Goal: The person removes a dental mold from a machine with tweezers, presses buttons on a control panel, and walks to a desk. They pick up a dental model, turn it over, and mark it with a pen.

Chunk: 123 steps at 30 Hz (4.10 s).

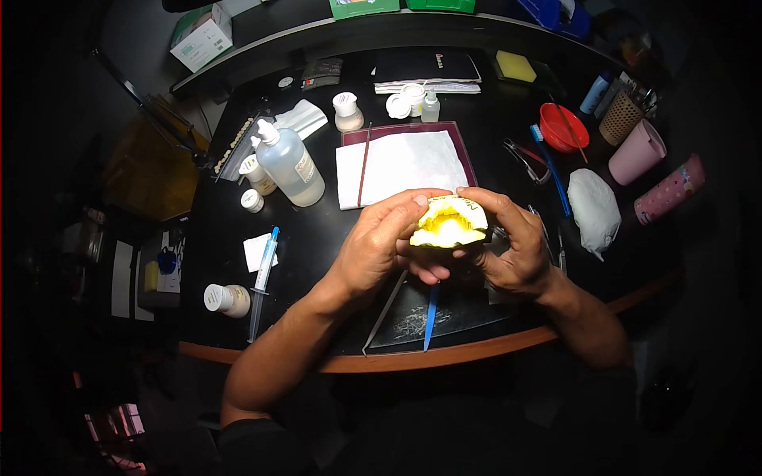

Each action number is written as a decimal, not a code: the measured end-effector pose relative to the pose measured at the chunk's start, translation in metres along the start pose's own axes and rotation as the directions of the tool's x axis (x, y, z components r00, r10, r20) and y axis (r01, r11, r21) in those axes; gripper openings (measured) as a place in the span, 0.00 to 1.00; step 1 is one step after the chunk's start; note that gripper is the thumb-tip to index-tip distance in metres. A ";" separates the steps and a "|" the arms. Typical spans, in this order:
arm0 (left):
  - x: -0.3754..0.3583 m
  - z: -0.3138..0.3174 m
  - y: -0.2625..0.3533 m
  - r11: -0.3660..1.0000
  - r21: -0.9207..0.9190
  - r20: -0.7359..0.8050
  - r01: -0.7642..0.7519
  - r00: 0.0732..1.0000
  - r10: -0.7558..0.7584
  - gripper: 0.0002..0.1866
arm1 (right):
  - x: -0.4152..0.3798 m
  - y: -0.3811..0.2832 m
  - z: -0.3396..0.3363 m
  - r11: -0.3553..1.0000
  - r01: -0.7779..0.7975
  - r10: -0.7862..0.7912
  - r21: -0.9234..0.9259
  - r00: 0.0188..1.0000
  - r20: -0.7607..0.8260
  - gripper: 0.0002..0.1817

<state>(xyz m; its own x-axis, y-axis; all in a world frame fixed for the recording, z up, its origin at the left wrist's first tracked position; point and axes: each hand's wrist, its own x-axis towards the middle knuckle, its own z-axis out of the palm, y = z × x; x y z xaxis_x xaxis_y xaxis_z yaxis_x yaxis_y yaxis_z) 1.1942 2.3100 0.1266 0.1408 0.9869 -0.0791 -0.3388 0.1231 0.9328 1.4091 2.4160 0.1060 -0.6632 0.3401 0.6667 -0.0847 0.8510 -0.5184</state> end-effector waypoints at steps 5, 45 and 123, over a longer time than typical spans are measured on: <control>-0.002 0.003 0.006 0.999 0.048 -0.049 0.009 0.999 -0.007 0.32 | 0.001 -0.003 0.000 0.997 -0.034 0.035 0.066 0.999 -0.016 0.37; 0.000 0.003 -0.009 0.996 -0.086 -0.101 0.032 0.994 -0.041 0.29 | 0.004 -0.011 -0.006 0.941 -0.247 0.257 0.229 0.966 -0.013 0.29; -0.002 0.021 -0.012 0.945 0.112 -0.132 -0.306 0.938 0.320 0.38 | 0.003 0.005 -0.007 0.830 -0.115 0.135 0.546 0.991 0.003 0.34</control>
<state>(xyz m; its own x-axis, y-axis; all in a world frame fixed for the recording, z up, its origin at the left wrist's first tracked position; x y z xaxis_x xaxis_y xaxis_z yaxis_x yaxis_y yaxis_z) 1.2178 2.3040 0.1230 -0.0987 0.9792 0.1776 -0.2592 -0.1976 0.9454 1.4119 2.4235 0.1091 -0.6704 0.4510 0.5892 -0.4006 0.4484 -0.7991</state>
